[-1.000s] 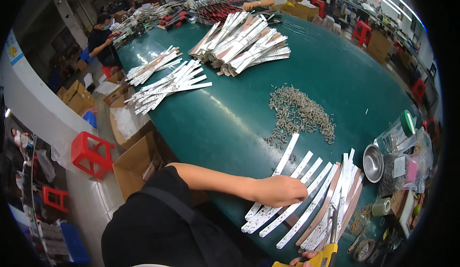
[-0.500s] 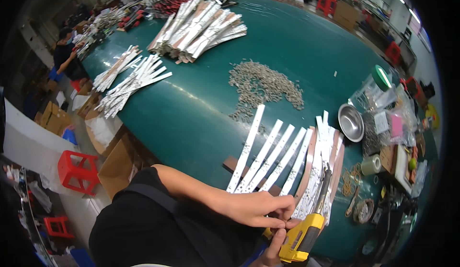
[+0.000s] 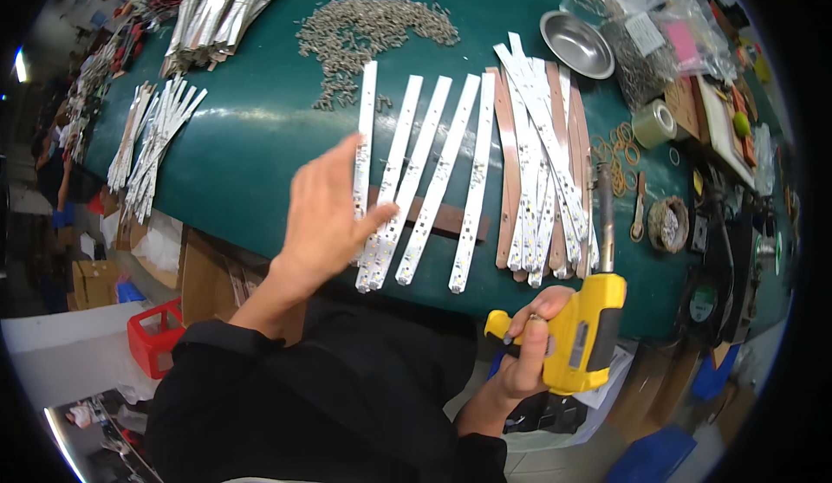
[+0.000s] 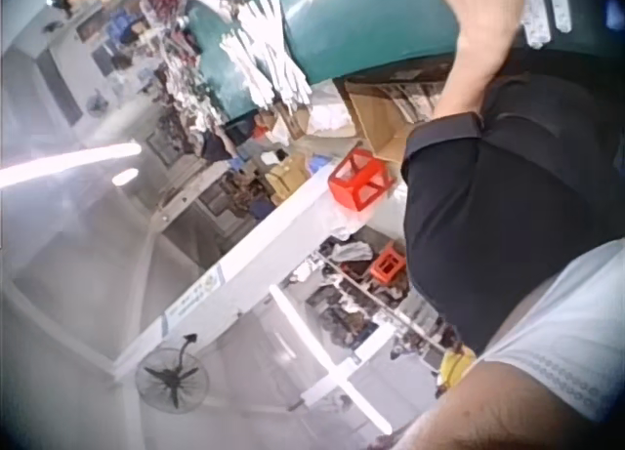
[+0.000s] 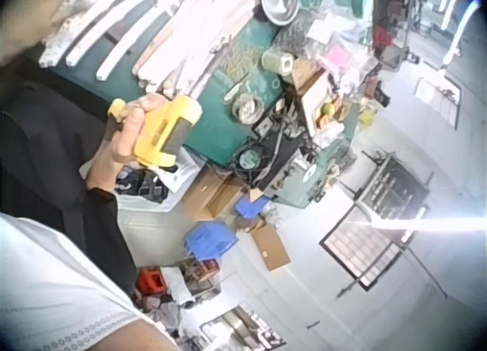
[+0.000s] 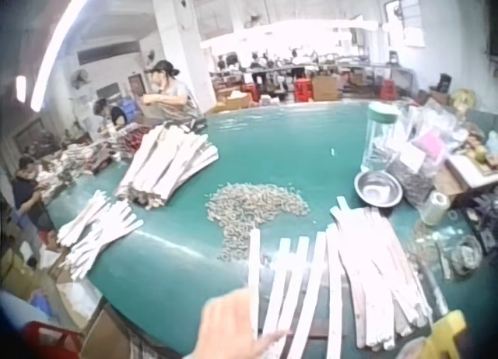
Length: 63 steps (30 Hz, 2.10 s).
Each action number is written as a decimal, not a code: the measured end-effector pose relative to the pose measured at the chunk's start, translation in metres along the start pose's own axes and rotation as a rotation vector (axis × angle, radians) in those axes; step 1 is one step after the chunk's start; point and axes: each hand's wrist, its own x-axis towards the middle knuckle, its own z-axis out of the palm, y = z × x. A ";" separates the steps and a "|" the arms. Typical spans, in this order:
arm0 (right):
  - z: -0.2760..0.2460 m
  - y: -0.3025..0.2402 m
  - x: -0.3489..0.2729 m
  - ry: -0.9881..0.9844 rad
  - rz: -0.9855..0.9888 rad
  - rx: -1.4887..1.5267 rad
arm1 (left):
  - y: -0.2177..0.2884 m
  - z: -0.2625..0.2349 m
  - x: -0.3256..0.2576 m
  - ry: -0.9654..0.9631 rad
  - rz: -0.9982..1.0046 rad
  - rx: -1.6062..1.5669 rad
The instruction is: The person solders components onto LED strips using a handheld soldering iron, binds a completed batch of strips with a rubber band, and arranges a new set of strips on a block to solder them.
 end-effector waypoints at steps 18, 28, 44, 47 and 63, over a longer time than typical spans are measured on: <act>-0.013 -0.006 -0.007 0.055 0.011 -0.014 | 0.017 0.040 0.012 -0.206 -0.082 -0.092; -0.023 0.002 -0.010 0.053 0.015 -0.055 | -0.011 0.013 0.014 0.060 -0.078 -0.632; -0.010 0.009 -0.004 -0.001 0.040 -0.060 | -0.269 -0.029 0.002 0.244 -0.234 0.300; -0.004 0.009 -0.004 -0.016 0.031 -0.078 | -0.260 -0.026 0.013 0.224 -0.324 0.271; -0.008 -0.002 -0.008 0.027 0.074 -0.113 | -0.477 -0.093 0.024 0.194 -0.451 0.376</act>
